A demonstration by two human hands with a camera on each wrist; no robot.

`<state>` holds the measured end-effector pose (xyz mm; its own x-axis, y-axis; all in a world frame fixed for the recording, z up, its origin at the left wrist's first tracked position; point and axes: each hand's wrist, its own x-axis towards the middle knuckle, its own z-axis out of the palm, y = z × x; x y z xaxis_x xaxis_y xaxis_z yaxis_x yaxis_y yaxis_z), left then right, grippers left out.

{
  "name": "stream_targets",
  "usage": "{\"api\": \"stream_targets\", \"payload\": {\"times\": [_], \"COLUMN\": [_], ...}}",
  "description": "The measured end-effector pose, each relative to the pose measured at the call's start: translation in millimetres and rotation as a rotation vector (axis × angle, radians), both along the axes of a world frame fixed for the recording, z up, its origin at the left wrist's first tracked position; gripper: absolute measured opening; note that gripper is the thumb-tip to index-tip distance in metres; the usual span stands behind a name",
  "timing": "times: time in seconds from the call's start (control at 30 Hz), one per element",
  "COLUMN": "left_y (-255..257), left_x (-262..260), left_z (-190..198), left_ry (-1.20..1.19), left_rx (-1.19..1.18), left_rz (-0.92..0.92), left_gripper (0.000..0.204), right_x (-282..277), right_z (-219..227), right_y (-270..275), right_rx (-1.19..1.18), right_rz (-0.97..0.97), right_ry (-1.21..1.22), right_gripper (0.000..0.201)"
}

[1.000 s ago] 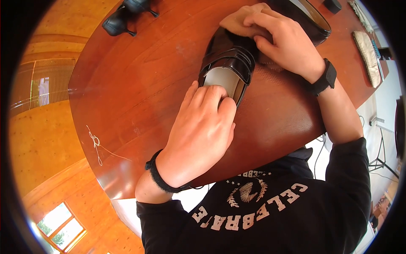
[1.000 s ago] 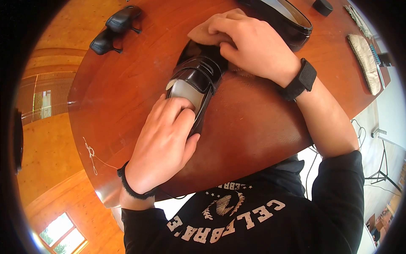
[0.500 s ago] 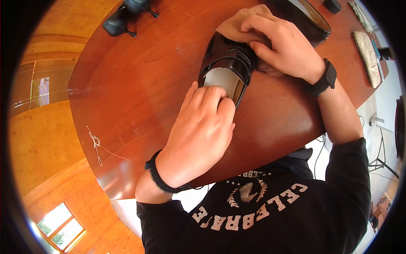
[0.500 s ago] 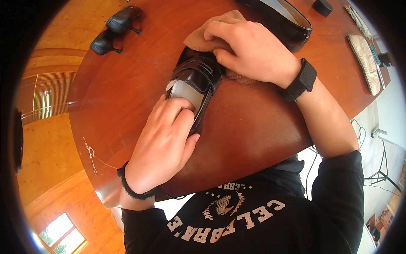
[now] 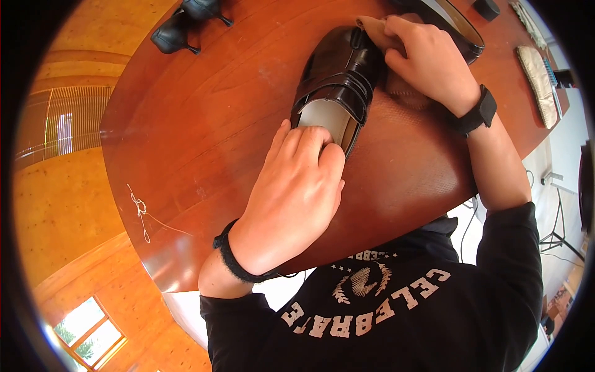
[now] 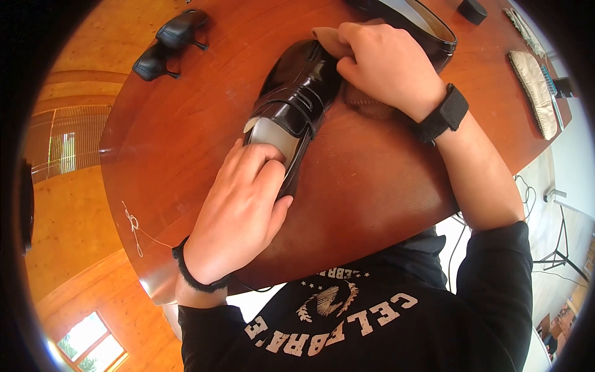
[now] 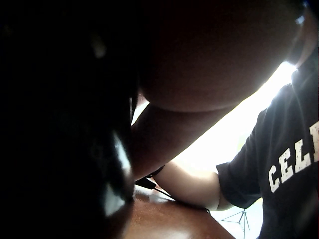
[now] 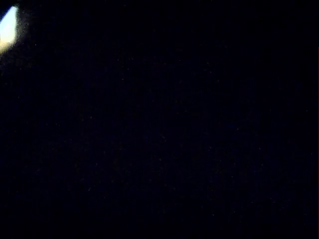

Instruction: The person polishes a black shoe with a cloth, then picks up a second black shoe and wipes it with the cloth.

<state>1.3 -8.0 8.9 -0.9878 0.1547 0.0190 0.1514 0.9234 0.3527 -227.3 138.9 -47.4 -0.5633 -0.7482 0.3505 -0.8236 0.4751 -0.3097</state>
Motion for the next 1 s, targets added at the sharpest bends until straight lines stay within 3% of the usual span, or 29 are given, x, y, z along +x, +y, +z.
{"api": "stream_targets", "payload": {"times": [0.17,0.27,0.37,0.47,0.57,0.77,0.9,1.0], "left_y": [2,2,2,2,1,1,2,2], "left_x": [1,0,0,1,0,1,1,1], "left_z": [1,2,1,1,1,0,1,1], "left_ry": [-0.048,-0.058,-0.046,-0.048,-0.048,-0.035,-0.044,-0.047], "left_rx": [0.028,0.028,0.031,0.028,0.026,0.028,0.031,0.03], "left_rz": [0.035,0.028,0.031,0.034,0.031,0.027,0.033,0.031], "left_gripper": [0.031,0.031,0.031,0.031,0.031,0.031,0.031,0.031], "right_x": [5,8,3,9,12,2,7,8], "right_z": [10,7,-5,0,15,-4,11,6], "right_y": [2,-2,-3,-5,-4,-4,-2,-3], "right_rx": [-0.016,-0.064,-0.138,-0.19,-0.099,-0.163,-0.064,-0.1], "right_rz": [0.303,0.168,0.102,0.215,0.366,0.126,0.339,0.215], "right_ry": [-0.12,-0.149,-0.01,-0.025,-0.133,-0.019,-0.164,-0.17], "right_gripper": [0.021,0.024,0.03,0.022,0.026,0.024,0.031,0.03]}}
